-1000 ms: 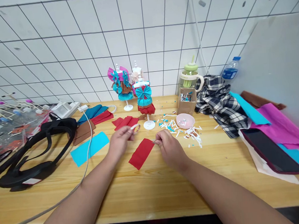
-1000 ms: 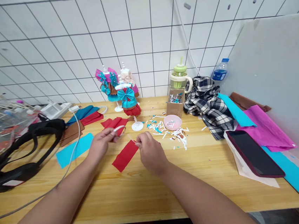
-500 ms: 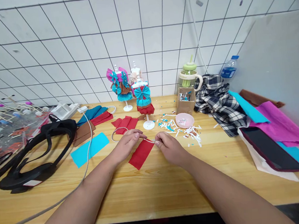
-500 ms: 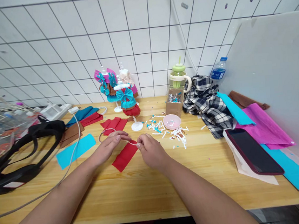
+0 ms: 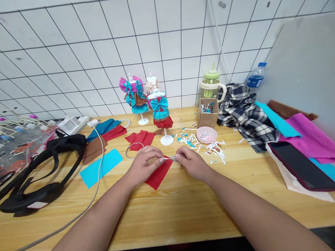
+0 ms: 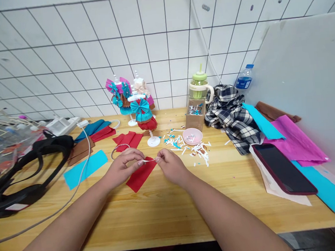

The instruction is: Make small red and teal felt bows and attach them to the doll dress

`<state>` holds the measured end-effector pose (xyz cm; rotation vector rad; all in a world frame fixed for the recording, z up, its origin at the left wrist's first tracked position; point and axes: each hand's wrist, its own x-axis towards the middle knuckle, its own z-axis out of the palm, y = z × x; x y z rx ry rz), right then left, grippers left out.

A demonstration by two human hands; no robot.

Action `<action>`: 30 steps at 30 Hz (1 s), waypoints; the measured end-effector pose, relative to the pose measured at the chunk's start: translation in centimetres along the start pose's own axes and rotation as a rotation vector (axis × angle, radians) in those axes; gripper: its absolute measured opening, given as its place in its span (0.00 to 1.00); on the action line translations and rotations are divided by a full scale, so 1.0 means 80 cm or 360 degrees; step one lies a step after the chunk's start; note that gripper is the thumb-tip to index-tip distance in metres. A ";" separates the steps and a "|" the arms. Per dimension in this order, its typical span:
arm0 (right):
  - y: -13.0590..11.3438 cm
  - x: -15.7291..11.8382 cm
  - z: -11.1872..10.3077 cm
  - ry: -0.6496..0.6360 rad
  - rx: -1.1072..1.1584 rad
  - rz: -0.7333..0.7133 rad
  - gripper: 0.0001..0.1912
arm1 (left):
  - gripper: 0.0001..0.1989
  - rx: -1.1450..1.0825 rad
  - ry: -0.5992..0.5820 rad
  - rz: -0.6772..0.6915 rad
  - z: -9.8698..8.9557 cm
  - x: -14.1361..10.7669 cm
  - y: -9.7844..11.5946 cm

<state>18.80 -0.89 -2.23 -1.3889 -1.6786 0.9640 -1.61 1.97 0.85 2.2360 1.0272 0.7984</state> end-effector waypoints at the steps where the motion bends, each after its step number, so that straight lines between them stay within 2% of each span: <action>1: 0.000 0.000 0.000 -0.0008 0.0033 0.0012 0.06 | 0.12 -0.0019 -0.0009 0.0004 0.000 0.000 -0.001; 6: -0.004 -0.001 0.000 -0.0085 0.0203 0.0064 0.06 | 0.13 0.0078 0.0090 -0.0093 -0.005 -0.002 -0.002; 10: -0.009 -0.003 0.000 -0.0148 0.0284 0.0107 0.06 | 0.20 0.0218 0.0042 -0.0012 -0.004 -0.004 -0.001; 14: -0.009 -0.003 0.000 -0.0170 0.0292 0.0142 0.06 | 0.11 0.0174 0.0024 0.0013 0.002 -0.002 -0.004; 17: -0.006 -0.002 0.001 -0.0139 0.0294 0.0126 0.07 | 0.10 0.0055 0.0035 -0.0013 0.004 -0.001 -0.004; 24: 0.003 0.000 0.005 -0.0005 0.0058 0.0029 0.06 | 0.09 -0.0368 -0.0164 0.0012 0.009 -0.002 0.006; 27: 0.003 0.000 -0.001 0.0160 -0.0124 -0.0068 0.05 | 0.11 -0.0498 -0.0154 -0.0216 0.011 -0.002 0.006; 30: -0.004 -0.002 -0.012 0.0508 -0.0402 -0.0272 0.18 | 0.16 -0.0756 -0.0125 -0.0484 0.013 -0.002 0.004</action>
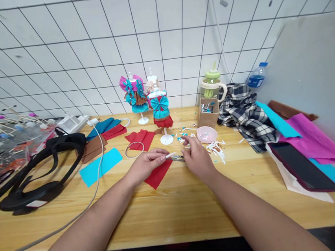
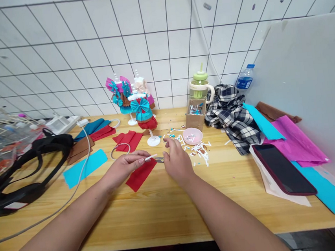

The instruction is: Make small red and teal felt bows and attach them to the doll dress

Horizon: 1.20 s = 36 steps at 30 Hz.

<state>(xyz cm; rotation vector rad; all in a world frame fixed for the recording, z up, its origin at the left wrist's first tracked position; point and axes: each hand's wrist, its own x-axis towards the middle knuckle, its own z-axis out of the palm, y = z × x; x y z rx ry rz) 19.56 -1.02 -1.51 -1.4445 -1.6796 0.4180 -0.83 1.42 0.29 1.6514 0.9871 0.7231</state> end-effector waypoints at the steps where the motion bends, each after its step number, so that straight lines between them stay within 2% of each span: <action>1: -0.003 0.000 -0.004 0.0058 -0.0070 -0.0106 0.19 | 0.17 -0.0127 -0.0001 -0.0046 0.001 0.000 0.000; 5: -0.015 -0.005 -0.011 -0.0016 -0.0169 -0.0434 0.10 | 0.19 -0.0635 -0.0084 -0.0114 0.008 -0.004 0.002; 10: -0.019 -0.012 -0.005 -0.0077 -0.0333 -0.0536 0.11 | 0.18 -0.0810 -0.0158 -0.0090 0.017 -0.009 0.006; 12: -0.018 -0.012 -0.005 -0.0061 -0.0358 -0.0533 0.12 | 0.18 -0.0717 -0.0158 -0.0079 0.018 -0.010 0.007; 15: -0.019 -0.012 -0.005 -0.0040 -0.0256 -0.0448 0.11 | 0.19 -0.0309 -0.0103 0.0002 0.018 -0.009 0.010; 19: -0.021 -0.013 0.005 -0.0018 0.0135 -0.0151 0.07 | 0.14 0.0302 0.0173 0.0205 0.019 -0.006 0.010; 23: -0.024 -0.016 0.015 -0.0093 0.0470 0.0017 0.07 | 0.09 0.0518 0.0398 0.0359 0.017 -0.003 0.006; 26: -0.025 -0.018 0.016 -0.0134 0.0513 -0.0057 0.10 | 0.07 0.0589 0.0501 0.0453 0.016 -0.002 0.007; 29: -0.027 -0.021 0.013 -0.0141 0.0399 -0.0257 0.12 | 0.06 0.0586 0.0551 0.0478 0.016 -0.002 0.008; 32: -0.029 -0.025 0.012 -0.0145 0.0273 -0.0406 0.13 | 0.07 0.0519 0.0546 0.0448 0.018 -0.001 0.008; 36: -0.030 -0.027 0.012 -0.0141 0.0156 -0.0448 0.13 | 0.09 0.0433 0.0485 0.0364 0.018 0.000 0.004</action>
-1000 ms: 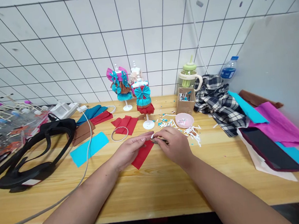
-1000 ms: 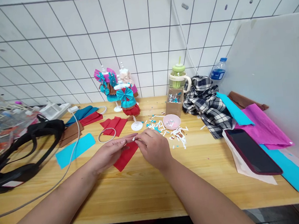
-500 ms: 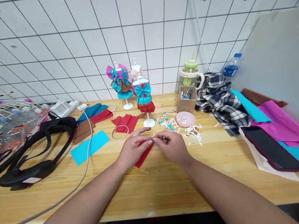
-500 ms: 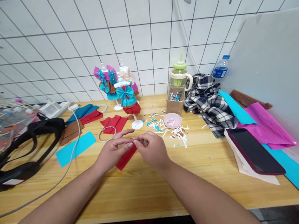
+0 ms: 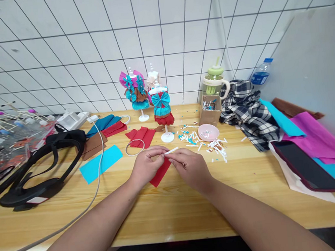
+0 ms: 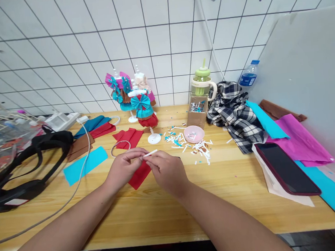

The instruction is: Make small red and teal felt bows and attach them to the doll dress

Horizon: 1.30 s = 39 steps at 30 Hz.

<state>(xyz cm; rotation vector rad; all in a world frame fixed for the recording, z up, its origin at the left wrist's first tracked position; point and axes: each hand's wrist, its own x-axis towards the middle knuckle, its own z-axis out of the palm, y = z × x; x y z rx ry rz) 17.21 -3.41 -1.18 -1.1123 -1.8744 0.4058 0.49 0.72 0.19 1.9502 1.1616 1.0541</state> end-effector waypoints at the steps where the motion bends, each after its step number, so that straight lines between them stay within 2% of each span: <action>1: 0.000 0.000 0.000 0.0002 -0.0019 -0.0002 0.13 | 0.09 -0.0013 -0.0017 -0.0016 0.000 0.000 -0.001; 9: 0.006 0.003 -0.002 0.0089 -0.0131 0.0049 0.10 | 0.10 0.0016 -0.0026 -0.0184 0.001 -0.003 0.004; 15: 0.009 0.004 0.000 0.0086 -0.0161 0.0108 0.08 | 0.09 0.0137 -0.0050 -0.0145 0.003 -0.004 0.010; 24: 0.007 0.002 -0.003 0.0051 -0.0436 -0.0014 0.10 | 0.10 0.0123 -0.0107 -0.0195 0.006 -0.006 0.012; 32: 0.011 0.003 -0.007 -0.0002 -0.0396 -0.0007 0.10 | 0.11 0.0015 -0.0162 -0.0326 0.003 -0.006 0.011; 39: 0.005 0.004 -0.005 0.0018 -0.0365 0.0086 0.07 | 0.10 0.0147 -0.0128 -0.0236 0.004 -0.008 0.016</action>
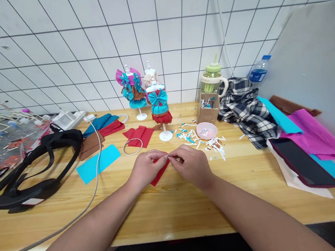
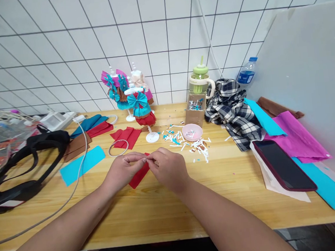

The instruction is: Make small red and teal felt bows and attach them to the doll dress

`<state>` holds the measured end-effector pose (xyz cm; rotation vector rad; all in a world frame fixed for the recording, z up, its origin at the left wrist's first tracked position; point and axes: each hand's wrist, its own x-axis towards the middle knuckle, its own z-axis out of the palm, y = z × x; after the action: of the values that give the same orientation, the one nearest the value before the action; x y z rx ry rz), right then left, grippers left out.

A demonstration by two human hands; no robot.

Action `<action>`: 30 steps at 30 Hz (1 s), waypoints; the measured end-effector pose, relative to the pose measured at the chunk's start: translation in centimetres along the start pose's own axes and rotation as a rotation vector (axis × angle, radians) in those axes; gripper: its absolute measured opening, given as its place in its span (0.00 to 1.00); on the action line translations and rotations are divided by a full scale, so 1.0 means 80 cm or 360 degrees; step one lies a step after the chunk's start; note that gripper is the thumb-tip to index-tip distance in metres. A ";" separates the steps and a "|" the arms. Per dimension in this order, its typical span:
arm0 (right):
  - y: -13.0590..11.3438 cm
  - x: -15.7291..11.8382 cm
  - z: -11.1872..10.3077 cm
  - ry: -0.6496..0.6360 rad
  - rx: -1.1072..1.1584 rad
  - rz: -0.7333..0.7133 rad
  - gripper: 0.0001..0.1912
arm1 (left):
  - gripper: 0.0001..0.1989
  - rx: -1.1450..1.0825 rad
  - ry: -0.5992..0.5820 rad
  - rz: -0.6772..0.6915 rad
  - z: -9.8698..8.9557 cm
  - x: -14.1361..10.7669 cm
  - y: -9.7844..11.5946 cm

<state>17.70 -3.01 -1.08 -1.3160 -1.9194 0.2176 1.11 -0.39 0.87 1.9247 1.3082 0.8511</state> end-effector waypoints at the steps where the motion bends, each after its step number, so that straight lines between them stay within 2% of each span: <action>1: -0.001 0.000 0.000 0.0000 -0.0016 0.0011 0.07 | 0.10 -0.0006 -0.0001 0.0004 0.000 0.000 0.001; 15: 0.005 0.000 -0.001 -0.0029 -0.0058 -0.0054 0.11 | 0.11 -0.0082 -0.0044 -0.0059 0.001 0.000 0.000; 30: -0.002 0.001 0.001 0.0007 -0.0049 0.0043 0.06 | 0.09 0.0133 0.0036 -0.0034 0.003 -0.001 0.002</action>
<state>17.54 -2.97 -1.00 -1.3622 -1.9092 0.1990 1.42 -0.53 0.84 1.9665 1.3955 0.8217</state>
